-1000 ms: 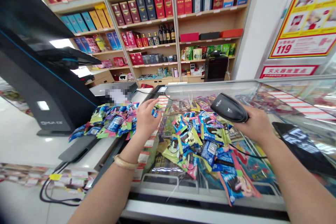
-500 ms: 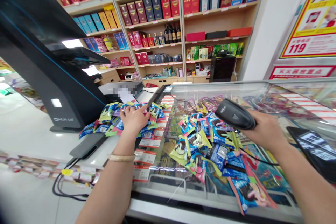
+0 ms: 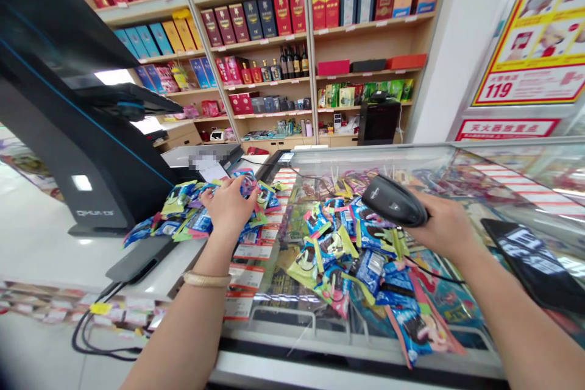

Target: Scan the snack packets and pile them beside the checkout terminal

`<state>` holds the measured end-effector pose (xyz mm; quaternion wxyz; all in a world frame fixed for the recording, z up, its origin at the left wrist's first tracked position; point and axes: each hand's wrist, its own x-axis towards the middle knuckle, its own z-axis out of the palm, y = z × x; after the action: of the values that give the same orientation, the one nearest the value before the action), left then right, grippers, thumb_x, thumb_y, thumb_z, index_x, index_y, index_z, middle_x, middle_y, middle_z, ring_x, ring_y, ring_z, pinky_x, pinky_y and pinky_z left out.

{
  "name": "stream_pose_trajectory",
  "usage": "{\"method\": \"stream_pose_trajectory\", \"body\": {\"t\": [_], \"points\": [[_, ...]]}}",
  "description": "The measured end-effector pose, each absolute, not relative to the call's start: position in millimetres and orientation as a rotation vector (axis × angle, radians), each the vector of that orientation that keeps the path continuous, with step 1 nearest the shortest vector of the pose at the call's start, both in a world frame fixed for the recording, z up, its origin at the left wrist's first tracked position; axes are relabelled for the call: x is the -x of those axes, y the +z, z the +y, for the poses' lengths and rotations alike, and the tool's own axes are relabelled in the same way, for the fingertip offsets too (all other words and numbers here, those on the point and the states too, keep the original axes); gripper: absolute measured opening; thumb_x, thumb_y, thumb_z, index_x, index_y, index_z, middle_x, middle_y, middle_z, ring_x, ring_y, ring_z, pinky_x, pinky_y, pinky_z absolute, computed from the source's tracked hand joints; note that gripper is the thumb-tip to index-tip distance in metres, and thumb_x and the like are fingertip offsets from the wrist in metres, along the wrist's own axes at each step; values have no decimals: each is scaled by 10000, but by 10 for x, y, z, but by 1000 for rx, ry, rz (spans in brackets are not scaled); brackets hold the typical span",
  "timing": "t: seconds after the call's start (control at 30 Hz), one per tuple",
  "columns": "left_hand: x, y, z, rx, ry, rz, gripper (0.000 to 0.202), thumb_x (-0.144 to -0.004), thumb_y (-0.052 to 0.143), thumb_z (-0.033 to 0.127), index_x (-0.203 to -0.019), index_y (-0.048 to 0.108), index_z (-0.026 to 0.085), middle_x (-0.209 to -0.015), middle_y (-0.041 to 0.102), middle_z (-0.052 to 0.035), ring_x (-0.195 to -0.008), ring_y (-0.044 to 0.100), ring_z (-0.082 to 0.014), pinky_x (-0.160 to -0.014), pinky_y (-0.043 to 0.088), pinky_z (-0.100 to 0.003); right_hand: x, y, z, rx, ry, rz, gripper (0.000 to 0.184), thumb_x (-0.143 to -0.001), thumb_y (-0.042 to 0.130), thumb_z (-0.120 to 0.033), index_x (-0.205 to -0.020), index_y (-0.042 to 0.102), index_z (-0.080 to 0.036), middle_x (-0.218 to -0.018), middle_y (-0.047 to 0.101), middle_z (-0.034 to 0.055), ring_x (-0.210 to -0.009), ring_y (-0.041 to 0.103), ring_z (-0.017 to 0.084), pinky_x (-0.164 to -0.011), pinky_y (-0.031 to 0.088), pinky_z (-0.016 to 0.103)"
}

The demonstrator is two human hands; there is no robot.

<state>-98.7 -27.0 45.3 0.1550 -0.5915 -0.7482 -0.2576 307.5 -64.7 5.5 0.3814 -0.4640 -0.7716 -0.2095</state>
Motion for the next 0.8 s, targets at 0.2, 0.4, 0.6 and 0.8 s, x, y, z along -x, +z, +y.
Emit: {"method": "stream_pose_trajectory", "body": {"t": [0.2,0.4,0.6,0.8], "points": [[1026,415,-270,1867,-382,-2239,476,-926,494,424,-1360,620,274,-1248,673,-180,-1170,634,-370,-1017,413,-529,-3059,79,-676,1226,-446,-1986,154,-766,605,-358,-847,652,-236,-641,702,67,-539,670,234,-573,494,320],[1171,470,-270,2097,-185,-2246,875,-707,737,642,-1481,483,322,-1357,608,-191,-1290,547,-428,-1086,366,-565,-3042,104,-695,1211,-432,-1990,129,-777,604,-362,-822,631,-243,-596,670,50,-496,637,220,-546,475,316],[1283,489,-274,2320,-193,-2212,1004,-624,845,360,-1522,409,249,-1369,585,-192,-1306,532,-414,-1071,416,-507,-3021,125,-708,1198,-435,-1994,172,-791,593,-400,-800,625,-231,-576,653,48,-480,623,209,-508,452,301],[1308,438,-168,2432,-894,-2134,523,-742,734,297,-1251,655,206,-1191,721,-97,-1066,671,-284,-989,500,-403,-3010,150,-718,1211,-443,-2009,180,-785,583,-394,-795,633,-221,-588,665,56,-501,632,209,-512,456,293]]}}
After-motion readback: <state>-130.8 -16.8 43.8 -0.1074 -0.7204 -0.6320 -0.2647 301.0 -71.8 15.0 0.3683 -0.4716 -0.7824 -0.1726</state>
